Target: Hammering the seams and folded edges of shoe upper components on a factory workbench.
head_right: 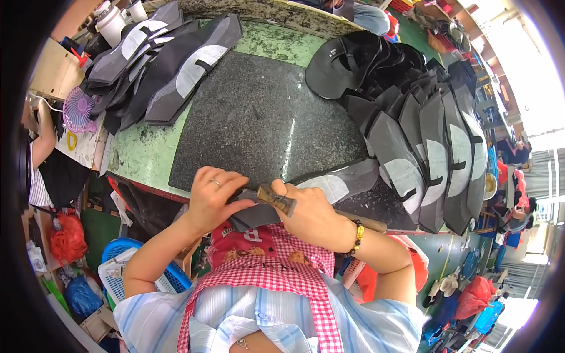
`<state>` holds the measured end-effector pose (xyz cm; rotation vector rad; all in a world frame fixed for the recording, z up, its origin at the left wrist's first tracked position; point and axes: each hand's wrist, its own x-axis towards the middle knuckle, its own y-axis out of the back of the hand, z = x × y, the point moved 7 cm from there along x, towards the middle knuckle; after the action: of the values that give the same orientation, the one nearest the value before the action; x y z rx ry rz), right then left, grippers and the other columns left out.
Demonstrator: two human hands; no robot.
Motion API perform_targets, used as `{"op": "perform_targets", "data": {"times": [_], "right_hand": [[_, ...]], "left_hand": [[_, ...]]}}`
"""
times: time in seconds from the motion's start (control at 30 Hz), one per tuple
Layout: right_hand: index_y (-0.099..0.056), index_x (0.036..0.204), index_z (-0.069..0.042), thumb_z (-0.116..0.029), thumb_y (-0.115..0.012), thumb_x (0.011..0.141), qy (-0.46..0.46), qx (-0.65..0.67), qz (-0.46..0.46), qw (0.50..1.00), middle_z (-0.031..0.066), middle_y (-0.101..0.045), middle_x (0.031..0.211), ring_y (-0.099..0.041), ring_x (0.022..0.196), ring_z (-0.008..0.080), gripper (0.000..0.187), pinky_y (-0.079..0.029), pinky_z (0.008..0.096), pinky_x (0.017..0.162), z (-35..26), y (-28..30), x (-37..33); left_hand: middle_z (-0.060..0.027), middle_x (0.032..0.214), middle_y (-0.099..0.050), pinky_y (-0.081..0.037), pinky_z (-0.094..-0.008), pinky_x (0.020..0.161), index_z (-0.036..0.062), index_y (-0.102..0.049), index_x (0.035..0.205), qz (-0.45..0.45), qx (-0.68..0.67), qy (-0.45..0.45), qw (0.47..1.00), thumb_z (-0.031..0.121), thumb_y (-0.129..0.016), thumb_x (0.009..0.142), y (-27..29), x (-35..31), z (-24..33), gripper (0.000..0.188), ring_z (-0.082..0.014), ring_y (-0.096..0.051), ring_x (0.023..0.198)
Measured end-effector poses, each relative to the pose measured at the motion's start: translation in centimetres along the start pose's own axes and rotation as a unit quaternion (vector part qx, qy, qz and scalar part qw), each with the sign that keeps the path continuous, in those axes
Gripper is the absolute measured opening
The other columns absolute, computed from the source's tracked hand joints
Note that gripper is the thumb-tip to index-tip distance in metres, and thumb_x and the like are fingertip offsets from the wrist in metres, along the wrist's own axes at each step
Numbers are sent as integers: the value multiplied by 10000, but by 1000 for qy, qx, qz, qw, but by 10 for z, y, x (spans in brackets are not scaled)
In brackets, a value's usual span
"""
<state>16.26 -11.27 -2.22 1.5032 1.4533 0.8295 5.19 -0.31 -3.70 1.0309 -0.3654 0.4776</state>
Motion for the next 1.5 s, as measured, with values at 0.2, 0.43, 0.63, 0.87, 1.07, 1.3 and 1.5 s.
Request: {"op": "perform_targets", "data": {"times": [0.2, 0.43, 0.63, 0.87, 1.07, 1.3, 1.5], "right_hand": [[-557, 984, -36, -121, -574, 911, 48, 33, 42, 997, 147, -609, 732, -622, 618, 389, 113, -494, 462, 531, -1, 17, 11], [-583, 1025, -47, -112, -586, 891, 79, 18, 16, 997, 159, -584, 803, -631, 655, 370, 149, -503, 464, 553, -12, 2, 23], [-568, 1077, -51, -94, -577, 852, 80, 34, 62, 994, 126, -576, 880, -641, 667, 326, 229, -507, 447, 529, -9, 9, 28], [-572, 1000, -77, -149, -565, 887, 25, 15, 96, 995, 152, -594, 955, -636, 632, 344, 135, -508, 450, 532, 9, 7, 32], [-610, 1191, -42, -111, -561, 915, -62, 130, 333, 932, 202, -628, 1099, -608, 1011, 379, 288, -482, 410, 907, 58, 117, -87], [-597, 943, -30, -140, -646, 911, -276, 170, 720, 613, -36, -549, 705, -478, 526, 27, 124, -368, 180, 451, 120, 161, -287], [-603, 1097, -8, -180, -709, 848, -397, -79, 639, 654, 102, -682, 943, -671, 870, 192, 321, -522, 311, 765, 156, 221, -349]], "left_hand": [[-7, 915, -640, -434, -384, 820, 77, -724, 885, 14, -9, 37, 999, 171, -794, 707, 0, -19, -4, 213, -204, -592, 847], [-11, 887, -632, -428, -382, 809, 74, -715, 890, -2, 43, -11, 999, 176, -794, 719, 0, -19, 3, 214, -210, -590, 816], [-18, 908, -632, -424, -382, 802, 73, -701, 865, 1, 49, -18, 999, 187, -794, 717, 3, -13, 1, 209, -204, -587, 813], [-96, 947, -590, -422, -466, 831, 55, -663, 984, -92, 58, -77, 991, 269, -777, 736, -40, 10, 68, 347, -324, -548, 904], [-184, 1006, -719, -547, -361, 751, 1, -705, 1059, -166, -150, 146, 964, 81, -650, 872, -1, 92, 6, 210, -253, -717, 842], [-168, 1186, -674, -532, -401, 882, 3, -623, 1255, 206, 320, 8, 925, -24, -533, 943, 122, 96, -118, 326, -344, -665, 1053], [-185, 1223, -631, -425, -451, 983, 2, -599, 1240, 79, 289, 84, 951, 161, -688, 856, 46, 107, -125, 425, -353, -587, 1141]]}}
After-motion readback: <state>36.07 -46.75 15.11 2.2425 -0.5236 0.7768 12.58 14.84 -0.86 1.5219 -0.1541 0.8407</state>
